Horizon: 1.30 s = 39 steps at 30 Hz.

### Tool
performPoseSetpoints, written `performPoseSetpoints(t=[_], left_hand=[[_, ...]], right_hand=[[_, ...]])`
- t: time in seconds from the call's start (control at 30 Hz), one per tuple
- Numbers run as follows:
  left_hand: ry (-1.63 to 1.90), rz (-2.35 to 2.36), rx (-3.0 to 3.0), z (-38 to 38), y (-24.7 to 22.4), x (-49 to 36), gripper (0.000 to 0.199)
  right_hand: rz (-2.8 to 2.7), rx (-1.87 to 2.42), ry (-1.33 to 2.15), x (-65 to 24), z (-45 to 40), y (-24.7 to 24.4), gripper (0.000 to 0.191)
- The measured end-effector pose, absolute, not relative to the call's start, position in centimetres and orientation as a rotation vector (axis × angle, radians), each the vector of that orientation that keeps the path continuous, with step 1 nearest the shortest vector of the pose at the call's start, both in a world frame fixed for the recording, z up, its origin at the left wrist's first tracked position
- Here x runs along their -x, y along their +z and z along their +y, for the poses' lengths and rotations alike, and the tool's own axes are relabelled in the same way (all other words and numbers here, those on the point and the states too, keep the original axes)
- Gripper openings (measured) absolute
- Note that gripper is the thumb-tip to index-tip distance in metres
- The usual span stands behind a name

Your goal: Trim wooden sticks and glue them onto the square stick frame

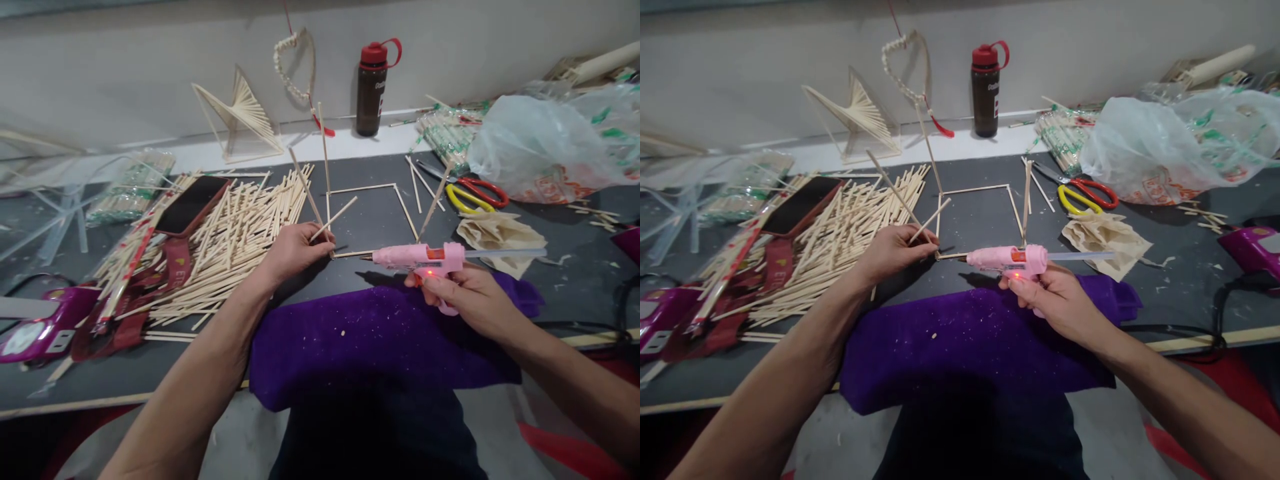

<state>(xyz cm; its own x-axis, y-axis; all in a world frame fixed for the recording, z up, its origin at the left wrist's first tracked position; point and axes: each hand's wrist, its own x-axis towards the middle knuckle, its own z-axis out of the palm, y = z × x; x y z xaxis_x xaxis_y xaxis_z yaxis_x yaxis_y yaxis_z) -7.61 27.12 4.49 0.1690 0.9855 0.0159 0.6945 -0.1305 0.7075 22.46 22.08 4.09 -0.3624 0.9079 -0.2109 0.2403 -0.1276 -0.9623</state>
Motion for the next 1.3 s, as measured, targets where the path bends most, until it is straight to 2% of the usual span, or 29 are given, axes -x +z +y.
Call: performPoseSetpoints(t=[0.4, 0.77, 1.3], left_hand=[[0.377, 1.623, -1.893, 27.7, 4.9, 7.6, 0.021], [0.204, 1.549, -2.027, 28.6, 5.7, 7.5, 0.015], [0.246, 1.381, -2.266, 29.0, 5.3, 7.6, 0.014]], right_hand=[[-1.629, 1.272, 1.504, -22.5, 22.1, 4.1, 0.033], [-1.702, 1.230, 1.422, -22.7, 21.9, 4.2, 0.028], [-1.744, 1.184, 1.367, -22.7, 21.9, 4.5, 0.024]])
